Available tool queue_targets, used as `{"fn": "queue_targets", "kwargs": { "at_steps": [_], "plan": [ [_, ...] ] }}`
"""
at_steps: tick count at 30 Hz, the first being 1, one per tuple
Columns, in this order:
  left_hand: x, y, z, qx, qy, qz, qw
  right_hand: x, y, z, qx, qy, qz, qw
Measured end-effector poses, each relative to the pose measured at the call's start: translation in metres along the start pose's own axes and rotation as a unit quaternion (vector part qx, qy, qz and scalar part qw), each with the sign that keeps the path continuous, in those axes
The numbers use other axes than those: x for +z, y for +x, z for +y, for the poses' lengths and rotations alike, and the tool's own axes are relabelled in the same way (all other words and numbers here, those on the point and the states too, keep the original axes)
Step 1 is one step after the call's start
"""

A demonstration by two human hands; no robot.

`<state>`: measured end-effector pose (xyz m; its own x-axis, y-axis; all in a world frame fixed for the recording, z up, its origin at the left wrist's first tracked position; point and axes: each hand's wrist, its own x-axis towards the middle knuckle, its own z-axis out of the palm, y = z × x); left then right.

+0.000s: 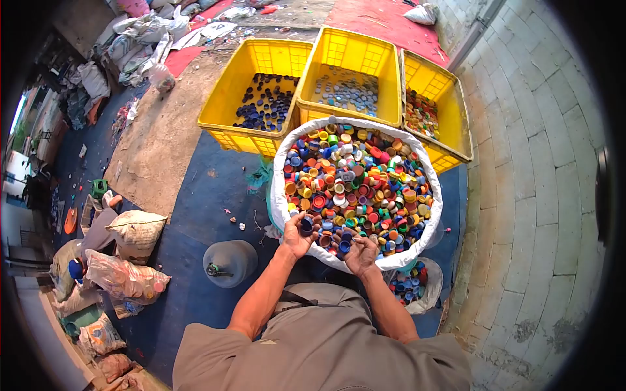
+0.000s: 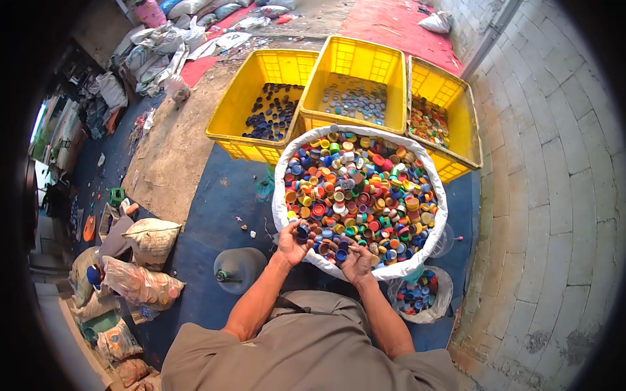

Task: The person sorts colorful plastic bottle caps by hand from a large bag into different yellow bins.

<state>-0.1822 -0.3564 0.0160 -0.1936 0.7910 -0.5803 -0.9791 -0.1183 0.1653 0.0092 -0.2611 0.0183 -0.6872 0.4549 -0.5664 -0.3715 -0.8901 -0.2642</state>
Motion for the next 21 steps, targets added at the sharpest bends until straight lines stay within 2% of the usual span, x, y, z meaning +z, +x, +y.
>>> {"fn": "queue_targets", "kwargs": {
  "at_steps": [1,3,7,9,10,11,12,13,14,15,17,18,20,21],
  "plan": [
    [-0.002,-0.005,0.006,-0.002,-0.033,-0.014,0.999,0.009,0.003,0.006,0.012,0.014,0.001,1.0],
    [-0.003,-0.013,0.015,0.039,-0.025,0.03,0.998,0.023,0.015,0.023,0.031,0.032,-0.019,0.999],
    [-0.012,-0.004,0.062,0.052,-0.054,0.047,0.996,0.08,0.05,0.046,0.024,0.015,0.109,0.994],
    [0.008,0.014,0.108,0.09,-0.06,0.023,0.994,0.124,0.09,0.043,0.008,0.034,0.077,0.996],
    [0.038,0.012,0.136,0.107,-0.085,-0.005,0.991,0.156,0.105,0.035,0.018,0.055,-0.042,0.997],
    [0.044,0.026,0.165,0.132,-0.089,-0.106,0.982,0.194,0.118,0.03,-0.023,0.071,-0.065,0.995],
    [0.059,0.03,0.192,0.103,-0.149,-0.182,0.967,0.251,0.104,0.022,-0.049,0.072,-0.1,0.991],
    [0.099,0.011,0.203,0.187,-0.068,-0.16,0.967,0.259,0.117,0.019,-0.059,0.058,-0.117,0.99],
    [0.12,0.003,0.214,0.208,-0.063,-0.147,0.965,0.267,0.13,0.016,-0.069,0.044,-0.135,0.988],
    [0.122,0.002,0.227,0.211,-0.06,-0.182,0.958,0.28,0.139,0.013,-0.08,0.03,-0.151,0.985],
    [0.119,-0.006,0.229,0.24,-0.063,-0.118,0.962,0.282,0.129,0.018,-0.111,-0.011,-0.076,0.991],
    [0.107,-0.006,0.225,0.239,-0.037,-0.107,0.964,0.263,0.127,0.022,-0.122,-0.021,-0.112,0.986],
    [0.067,-0.002,0.205,0.229,0.017,-0.084,0.97,0.218,0.11,0.036,-0.142,-0.089,-0.095,0.981],
    [0.05,-0.002,0.188,0.224,0.009,-0.027,0.974,0.192,0.097,0.044,-0.134,-0.119,-0.082,0.98]
  ]
}}
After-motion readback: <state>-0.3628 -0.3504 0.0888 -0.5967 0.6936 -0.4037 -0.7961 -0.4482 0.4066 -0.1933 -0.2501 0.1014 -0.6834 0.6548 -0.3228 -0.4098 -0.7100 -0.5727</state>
